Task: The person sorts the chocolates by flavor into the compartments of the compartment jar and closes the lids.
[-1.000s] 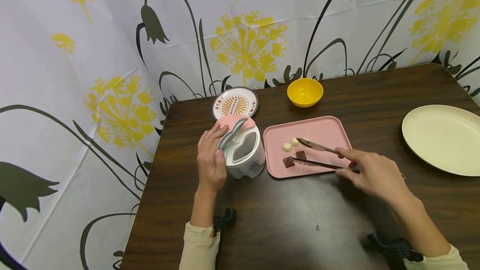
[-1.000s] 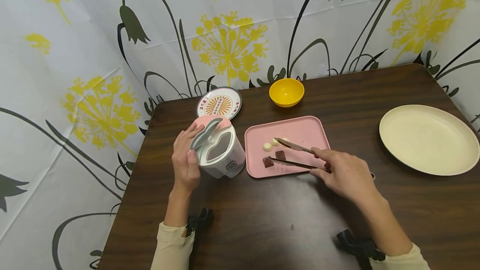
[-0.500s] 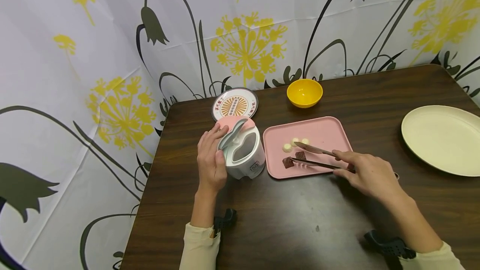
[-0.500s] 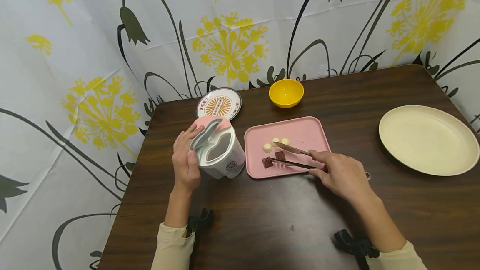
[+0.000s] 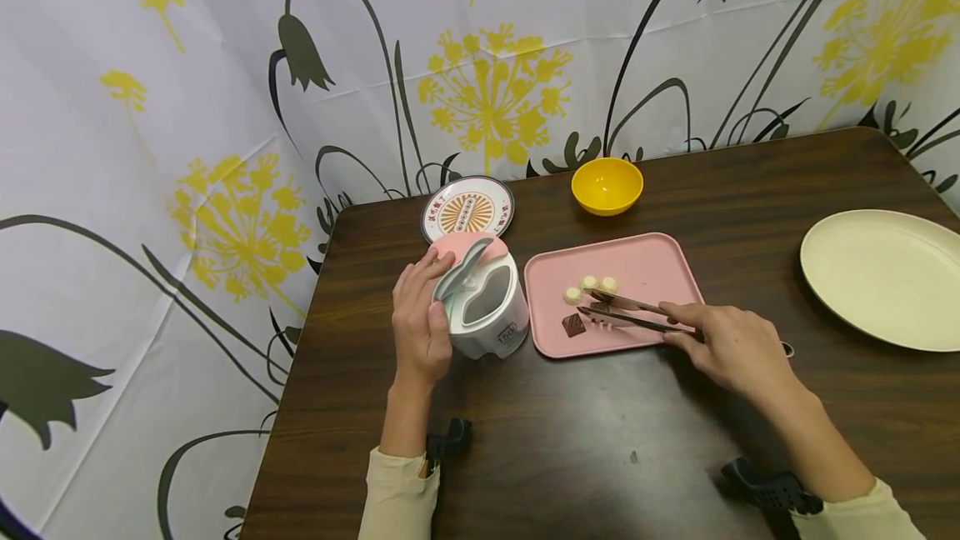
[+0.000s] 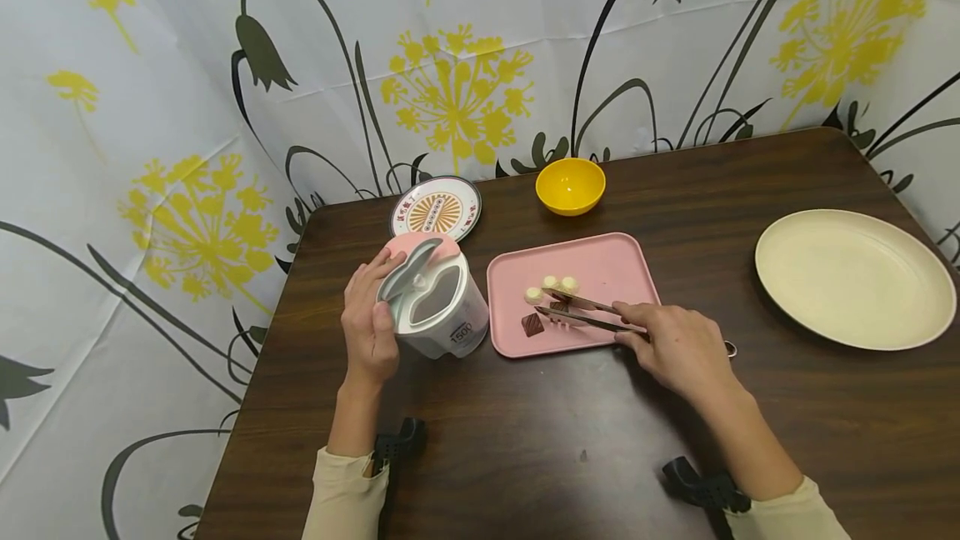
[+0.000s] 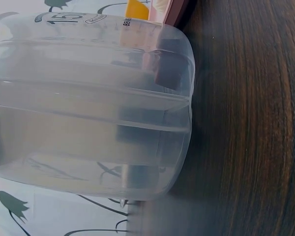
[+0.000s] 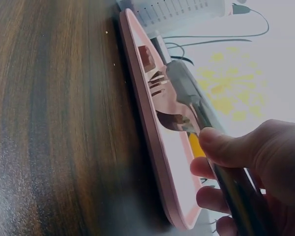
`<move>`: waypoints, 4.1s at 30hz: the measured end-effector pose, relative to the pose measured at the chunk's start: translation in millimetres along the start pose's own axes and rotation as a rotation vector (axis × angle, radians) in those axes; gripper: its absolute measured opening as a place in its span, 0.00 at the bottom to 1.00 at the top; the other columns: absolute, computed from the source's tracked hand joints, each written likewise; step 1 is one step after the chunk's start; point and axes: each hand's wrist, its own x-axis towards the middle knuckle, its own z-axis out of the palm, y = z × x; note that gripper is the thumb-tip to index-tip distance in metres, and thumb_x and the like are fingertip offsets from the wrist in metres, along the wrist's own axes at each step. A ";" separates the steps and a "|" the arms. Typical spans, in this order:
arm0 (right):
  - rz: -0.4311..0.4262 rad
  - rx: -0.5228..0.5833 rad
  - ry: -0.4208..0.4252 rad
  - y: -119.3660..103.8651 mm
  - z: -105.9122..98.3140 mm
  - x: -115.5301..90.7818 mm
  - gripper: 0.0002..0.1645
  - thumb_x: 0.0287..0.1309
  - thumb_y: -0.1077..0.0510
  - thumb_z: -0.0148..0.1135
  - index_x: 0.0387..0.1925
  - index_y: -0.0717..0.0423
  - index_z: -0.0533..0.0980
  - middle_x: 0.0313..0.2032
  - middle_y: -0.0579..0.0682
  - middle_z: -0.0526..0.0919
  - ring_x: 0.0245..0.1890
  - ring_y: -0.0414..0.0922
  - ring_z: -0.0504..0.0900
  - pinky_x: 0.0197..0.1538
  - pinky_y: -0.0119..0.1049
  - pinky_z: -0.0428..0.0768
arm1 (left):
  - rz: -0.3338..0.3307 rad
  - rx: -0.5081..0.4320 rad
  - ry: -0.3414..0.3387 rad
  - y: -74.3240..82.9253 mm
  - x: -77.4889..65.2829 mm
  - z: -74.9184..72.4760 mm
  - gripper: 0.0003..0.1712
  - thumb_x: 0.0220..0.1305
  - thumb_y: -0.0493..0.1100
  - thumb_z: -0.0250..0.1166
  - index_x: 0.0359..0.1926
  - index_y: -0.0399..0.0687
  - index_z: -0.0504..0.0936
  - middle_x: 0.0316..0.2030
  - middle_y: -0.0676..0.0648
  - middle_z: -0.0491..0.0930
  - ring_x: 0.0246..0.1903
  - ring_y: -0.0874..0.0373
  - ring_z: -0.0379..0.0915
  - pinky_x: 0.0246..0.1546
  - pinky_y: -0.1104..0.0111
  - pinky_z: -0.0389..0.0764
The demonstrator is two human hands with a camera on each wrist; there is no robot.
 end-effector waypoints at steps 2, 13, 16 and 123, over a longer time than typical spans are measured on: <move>-0.009 -0.003 0.017 0.1 0.8 -0.3 0.25 0.53 0.51 0.71 0.55 0.47 0.82 0.32 0.55 0.86 0.21 0.46 0.73 0.19 0.39 0.62 | 0.000 -0.003 0.002 -0.5 -0.5 0.1 0.32 0.67 0.50 0.37 0.55 0.41 0.82 0.56 0.45 0.80 0.62 0.45 0.69 0.63 0.43 0.57; -0.012 0.005 0.102 0.6 -5.2 -2.0 0.24 0.52 0.51 0.71 0.54 0.46 0.83 0.35 0.55 0.87 0.19 0.47 0.72 0.17 0.39 0.61 | 0.008 -0.006 0.006 -1.4 -1.2 0.1 0.32 0.68 0.51 0.36 0.55 0.42 0.82 0.56 0.46 0.80 0.62 0.45 0.69 0.61 0.39 0.58; -0.032 0.023 0.148 -2.7 -9.1 -2.3 0.25 0.51 0.52 0.72 0.54 0.46 0.83 0.38 0.55 0.88 0.17 0.45 0.69 0.17 0.38 0.59 | 0.005 -0.008 0.003 -1.2 -1.1 0.1 0.32 0.68 0.51 0.37 0.55 0.42 0.82 0.56 0.46 0.80 0.62 0.45 0.69 0.62 0.41 0.57; -0.051 0.101 -0.075 -19.2 18.6 6.7 0.27 0.53 0.50 0.72 0.57 0.46 0.81 0.22 0.39 0.77 0.17 0.39 0.62 0.22 0.37 0.59 | -0.010 -0.005 -0.004 -1.0 -2.1 -0.1 0.31 0.67 0.49 0.37 0.55 0.42 0.82 0.57 0.47 0.80 0.63 0.46 0.69 0.65 0.45 0.56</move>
